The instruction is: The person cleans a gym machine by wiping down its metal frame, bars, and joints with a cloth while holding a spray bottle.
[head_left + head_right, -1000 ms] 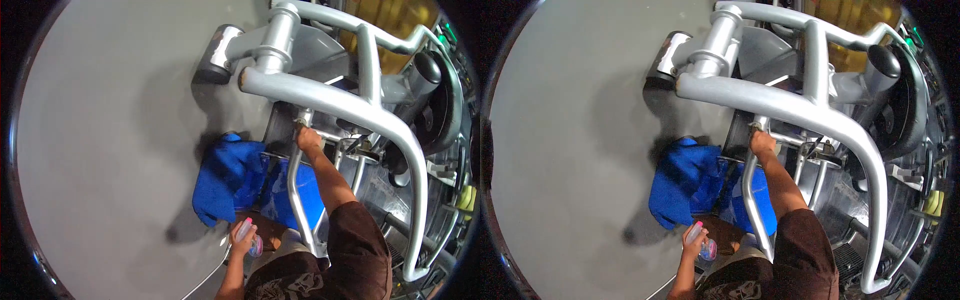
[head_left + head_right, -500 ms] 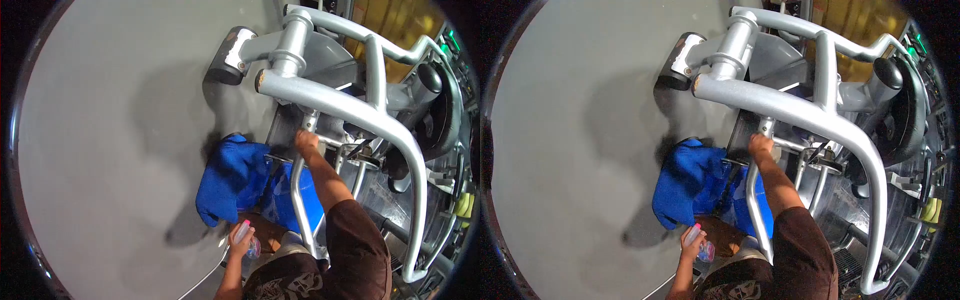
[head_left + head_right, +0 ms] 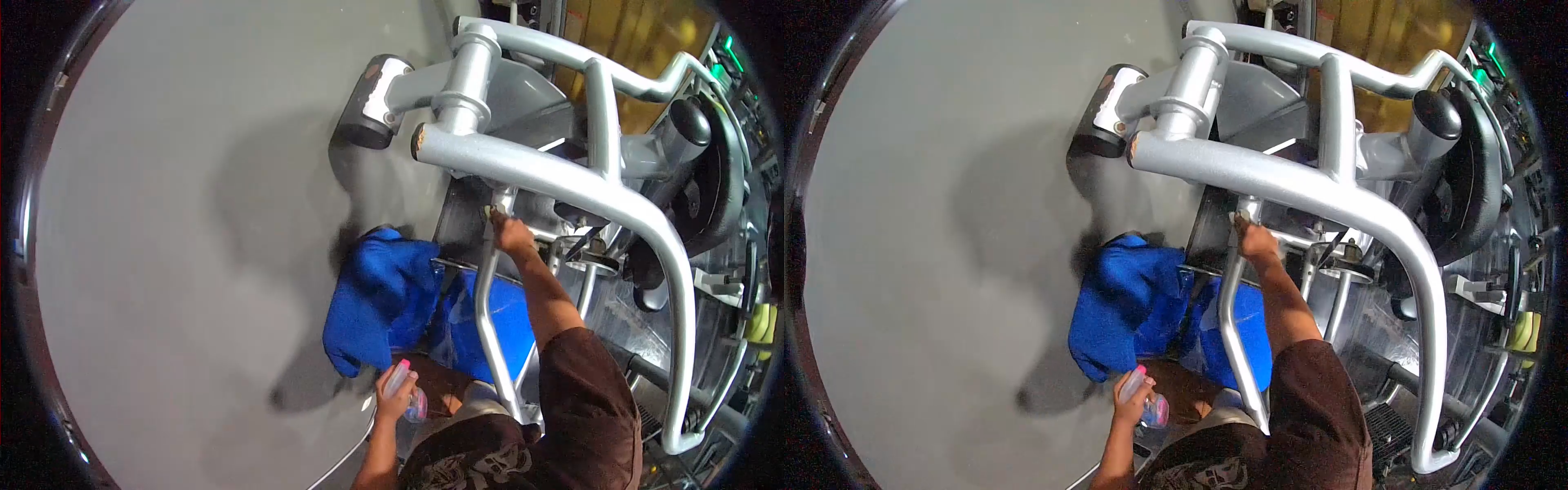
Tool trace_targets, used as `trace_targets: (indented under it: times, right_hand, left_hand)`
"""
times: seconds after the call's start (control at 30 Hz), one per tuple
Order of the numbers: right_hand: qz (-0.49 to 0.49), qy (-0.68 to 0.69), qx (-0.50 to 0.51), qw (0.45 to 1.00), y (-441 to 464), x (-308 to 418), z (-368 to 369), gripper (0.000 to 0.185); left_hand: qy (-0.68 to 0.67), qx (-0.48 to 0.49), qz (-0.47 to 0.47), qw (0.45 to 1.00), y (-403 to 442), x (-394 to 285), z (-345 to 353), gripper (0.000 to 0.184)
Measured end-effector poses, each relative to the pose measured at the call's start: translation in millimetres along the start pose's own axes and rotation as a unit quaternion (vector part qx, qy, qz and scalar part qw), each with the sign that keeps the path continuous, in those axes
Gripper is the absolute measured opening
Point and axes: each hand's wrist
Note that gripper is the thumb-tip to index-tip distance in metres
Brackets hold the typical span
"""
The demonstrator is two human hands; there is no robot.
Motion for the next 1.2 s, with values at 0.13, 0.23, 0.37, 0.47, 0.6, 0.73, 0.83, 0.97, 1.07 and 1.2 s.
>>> trace_targets:
  times: [0.13,0.23,0.37,0.47,0.6,0.73,0.83,0.97,1.07,1.2]
  right_hand:
    - [-0.028,0.151,-0.109,0.982,-52.3,5.8,-2.4,0.040]
    - [-0.040,0.229,-0.194,0.953,-62.3,-6.5,35.1,0.031]
    - [-0.066,0.268,-0.236,0.932,-52.9,-17.4,21.4,0.034]
    - [0.006,0.275,-0.320,0.907,-31.5,-9.9,21.9,0.039]
    - [0.051,0.278,-0.232,0.931,-50.1,14.7,47.9,0.048]
    - [0.017,0.261,-0.030,0.965,-108.4,38.7,46.2,0.049]
    - [0.030,0.444,-0.111,0.889,-147.5,42.2,59.6,0.038]
    - [0.126,0.606,-0.140,0.773,-191.7,20.6,81.3,0.034]
    - [0.170,0.608,-0.138,0.763,-220.1,-8.0,84.4,0.032]
    - [0.133,0.570,-0.178,0.791,-246.6,-34.6,78.8,0.029]
  left_hand:
    - [-0.007,-0.013,-0.003,1.000,1.3,3.0,2.0,0.012]
    - [-0.011,-0.004,0.002,1.000,6.4,6.5,6.4,0.013]
    - [-0.006,0.018,0.011,1.000,2.6,-8.6,9.7,0.013]
    - [-0.006,0.015,0.012,1.000,5.4,-14.2,19.8,0.013]
    - [0.019,0.025,0.036,0.999,15.3,-32.0,31.1,0.014]
    - [0.021,0.046,0.076,0.996,34.5,-56.3,50.3,0.015]
    - [0.051,0.045,0.118,0.991,44.8,-82.0,72.8,0.010]
    - [0.042,0.046,0.127,0.990,53.9,-101.5,98.5,0.010]
    - [0.077,0.050,0.179,0.980,65.4,-106.0,111.6,0.010]
    - [0.085,0.061,0.205,0.973,79.6,-104.5,122.8,0.010]
Point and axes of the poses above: each hand's wrist, its own y-axis towards the middle knuckle, its own z-axis out of the palm, x = y × z, and after that the axes turned 10 degrees about -z, right-handed
